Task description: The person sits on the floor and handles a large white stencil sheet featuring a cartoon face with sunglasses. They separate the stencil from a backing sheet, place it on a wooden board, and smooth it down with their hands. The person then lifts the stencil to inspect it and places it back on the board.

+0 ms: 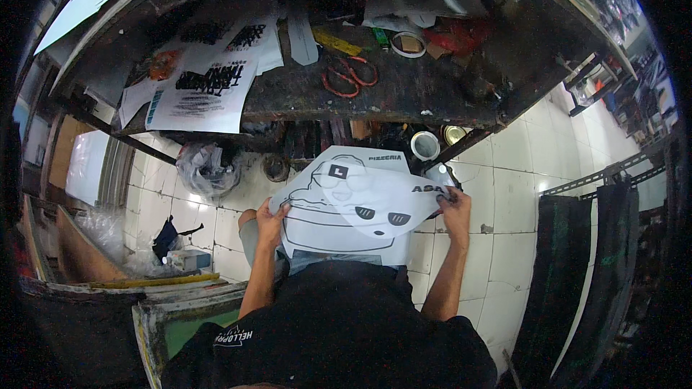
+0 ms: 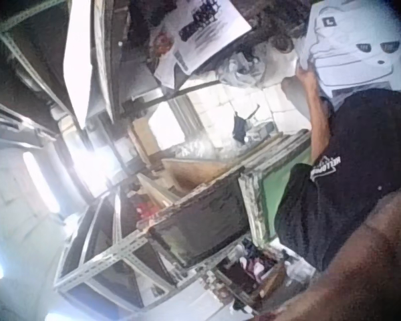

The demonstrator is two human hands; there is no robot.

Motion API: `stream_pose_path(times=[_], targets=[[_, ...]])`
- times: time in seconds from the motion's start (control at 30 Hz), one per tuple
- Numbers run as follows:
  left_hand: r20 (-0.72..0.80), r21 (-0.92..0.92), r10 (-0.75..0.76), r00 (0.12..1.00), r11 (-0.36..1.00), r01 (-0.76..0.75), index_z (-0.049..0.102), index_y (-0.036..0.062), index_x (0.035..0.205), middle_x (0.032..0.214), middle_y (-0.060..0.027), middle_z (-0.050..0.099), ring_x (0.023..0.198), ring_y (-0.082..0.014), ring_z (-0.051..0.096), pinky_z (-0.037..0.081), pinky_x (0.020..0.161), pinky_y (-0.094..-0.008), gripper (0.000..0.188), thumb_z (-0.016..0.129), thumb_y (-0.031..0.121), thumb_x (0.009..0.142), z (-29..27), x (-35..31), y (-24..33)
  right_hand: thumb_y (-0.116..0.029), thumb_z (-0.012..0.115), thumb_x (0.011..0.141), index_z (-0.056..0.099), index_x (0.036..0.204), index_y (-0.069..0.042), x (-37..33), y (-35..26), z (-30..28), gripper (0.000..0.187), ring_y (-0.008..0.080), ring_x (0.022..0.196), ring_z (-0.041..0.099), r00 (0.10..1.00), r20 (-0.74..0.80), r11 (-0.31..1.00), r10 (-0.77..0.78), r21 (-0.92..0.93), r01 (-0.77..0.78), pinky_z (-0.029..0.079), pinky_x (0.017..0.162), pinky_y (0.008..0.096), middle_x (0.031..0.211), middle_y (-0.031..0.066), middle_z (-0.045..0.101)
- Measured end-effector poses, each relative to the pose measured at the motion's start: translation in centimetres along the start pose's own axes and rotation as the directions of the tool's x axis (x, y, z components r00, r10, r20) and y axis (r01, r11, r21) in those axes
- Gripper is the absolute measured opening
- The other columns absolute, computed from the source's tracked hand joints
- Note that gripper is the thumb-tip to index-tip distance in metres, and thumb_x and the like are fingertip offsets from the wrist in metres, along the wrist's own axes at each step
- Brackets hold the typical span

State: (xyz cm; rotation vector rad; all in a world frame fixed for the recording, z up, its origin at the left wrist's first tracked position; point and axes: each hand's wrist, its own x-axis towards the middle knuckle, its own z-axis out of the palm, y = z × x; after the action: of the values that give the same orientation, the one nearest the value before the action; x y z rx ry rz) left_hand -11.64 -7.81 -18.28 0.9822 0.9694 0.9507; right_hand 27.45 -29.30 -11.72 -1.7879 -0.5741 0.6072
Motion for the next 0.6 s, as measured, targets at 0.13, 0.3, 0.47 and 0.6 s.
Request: stream_pose_path(times=[0.13,0.3,0.47,0.6], targets=[[-0.002,-0.005,-0.002,1.0,1.0,0.002,0.062,-0.0018,0.104,0.093,-0.0051,0.068,0.081,-0.0119,0.061,0.049,0.076,-0.0261,0.025,0.072,0.0,0.081,-0.3,0.0,0.2,0.009,0.06,0.079,0.063,0.104,0.007,-0.4,-3.4,-2.5,0.025,0.0129,0.065,0.063,1.0,-0.016,0.98,0.006,0.198,-0.003,0.053,0.054,0.0244,0.086,0.009,0.067],[-0.004,-0.054,-0.04,0.999,0.998,0.039,0.062,-0.002,0.105,0.095,-0.0057,0.068,0.081,-0.0121,0.061,0.049,0.077,-0.0261,0.026,0.072,0.002,0.081,-0.3,-0.1,0.1,0.008,0.059,0.081,0.062,0.104,0.007,-0.6,-6.5,-2.9,0.024,0.013,0.069,0.064,0.997,-0.065,0.903,-0.033,0.426,0.058,0.054,0.059,0.0258,0.086,0.0085,0.068],[0.008,-0.047,-0.03,1.0,0.998,0.031,0.061,-0.0024,0.108,0.096,-0.0059,0.068,0.082,-0.0124,0.062,0.05,0.076,-0.0262,0.028,0.071,0.001,0.082,-0.3,0.1,-0.1,0.007,0.06,0.084,0.058,0.111,0.008,2.0,-11.8,1.0,0.028,0.0177,0.084,0.064,0.985,-0.159,0.816,-0.067,0.56,0.146,0.054,0.07,0.0299,0.099,0.0116,0.065],[-0.003,-0.097,-0.041,0.999,0.994,0.041,0.061,-0.0025,0.107,0.096,-0.0059,0.068,0.083,-0.0124,0.062,0.051,0.076,-0.0264,0.028,0.072,0.002,0.082,-0.2,-0.3,0.4,0.007,0.06,0.084,0.054,0.116,0.009,7.8,-16.3,6.6,0.033,0.0223,0.091,0.064,0.961,-0.246,0.758,-0.126,0.601,0.253,0.055,0.075,0.0321,0.107,0.0143,0.062]])
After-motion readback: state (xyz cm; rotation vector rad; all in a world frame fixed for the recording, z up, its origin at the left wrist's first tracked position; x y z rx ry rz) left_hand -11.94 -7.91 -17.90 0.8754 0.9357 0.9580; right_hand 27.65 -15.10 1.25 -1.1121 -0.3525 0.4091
